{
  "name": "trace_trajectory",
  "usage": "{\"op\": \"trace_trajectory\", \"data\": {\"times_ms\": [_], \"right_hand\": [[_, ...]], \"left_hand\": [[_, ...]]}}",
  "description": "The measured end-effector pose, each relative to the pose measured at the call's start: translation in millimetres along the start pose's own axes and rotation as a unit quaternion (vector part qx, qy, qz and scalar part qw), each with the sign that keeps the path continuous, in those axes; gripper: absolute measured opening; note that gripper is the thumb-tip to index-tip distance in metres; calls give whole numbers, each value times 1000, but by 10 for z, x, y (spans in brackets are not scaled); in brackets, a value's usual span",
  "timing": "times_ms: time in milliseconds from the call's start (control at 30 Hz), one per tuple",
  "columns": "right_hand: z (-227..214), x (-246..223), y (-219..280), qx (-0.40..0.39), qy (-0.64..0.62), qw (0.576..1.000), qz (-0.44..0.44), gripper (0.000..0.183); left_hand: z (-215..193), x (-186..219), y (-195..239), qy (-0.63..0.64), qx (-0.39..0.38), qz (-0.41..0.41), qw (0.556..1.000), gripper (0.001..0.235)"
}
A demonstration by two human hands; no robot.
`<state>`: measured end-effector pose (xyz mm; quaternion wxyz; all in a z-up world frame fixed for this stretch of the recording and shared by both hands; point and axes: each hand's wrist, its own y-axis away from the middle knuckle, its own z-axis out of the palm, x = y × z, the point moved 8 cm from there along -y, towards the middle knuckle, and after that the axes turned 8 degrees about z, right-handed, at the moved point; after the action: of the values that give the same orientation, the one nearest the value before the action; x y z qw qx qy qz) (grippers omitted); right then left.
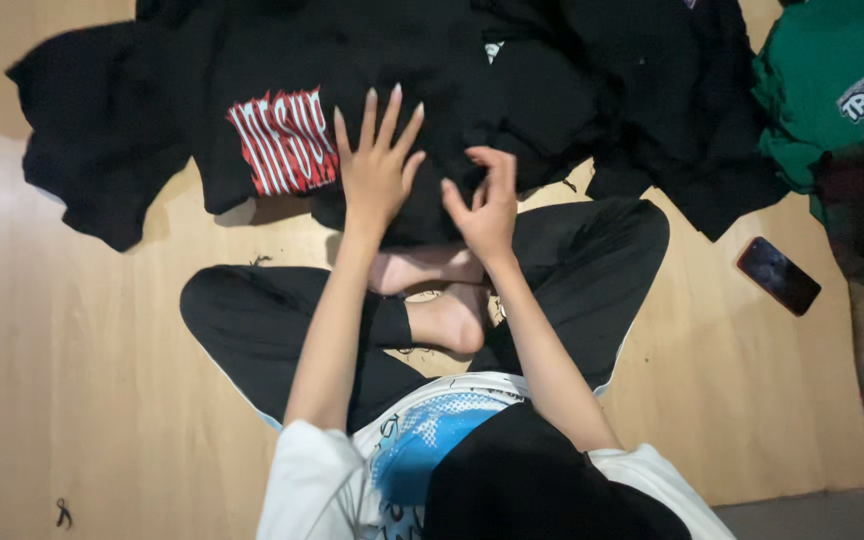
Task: The person sits on the floor and uses scissors to cut the sleeve of a black t-shirt. They repeatedly trim the fabric along the sleeve edge, adjusting the garment as they work.
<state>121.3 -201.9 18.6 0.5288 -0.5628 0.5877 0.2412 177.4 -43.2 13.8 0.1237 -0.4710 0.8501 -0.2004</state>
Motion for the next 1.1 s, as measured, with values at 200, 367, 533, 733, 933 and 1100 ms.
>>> {"op": "trace_trajectory", "data": {"times_ms": [200,367,533,733,933,1100], "right_hand": [[437,303,8,-237,338,911,-16,65],[509,489,18,-260,406,873,-70,35],[586,527,266,-282,414,857,-124,21],[157,7,960,-39,290,828,-479,28],[114,79,847,-58,328,815,-473,55],[11,870,147,-112,472,865,-127,59]], "left_hand": [[116,-69,-529,-38,-36,43,998,83],[156,283,-671,93,-53,187,976,72],[457,10,-794,101,-108,123,981,76],[752,-298,-959,98,-116,121,981,58],[939,-513,-1028,96,-130,141,977,57],[1041,-630,-1050,113,-111,133,978,56]]}}
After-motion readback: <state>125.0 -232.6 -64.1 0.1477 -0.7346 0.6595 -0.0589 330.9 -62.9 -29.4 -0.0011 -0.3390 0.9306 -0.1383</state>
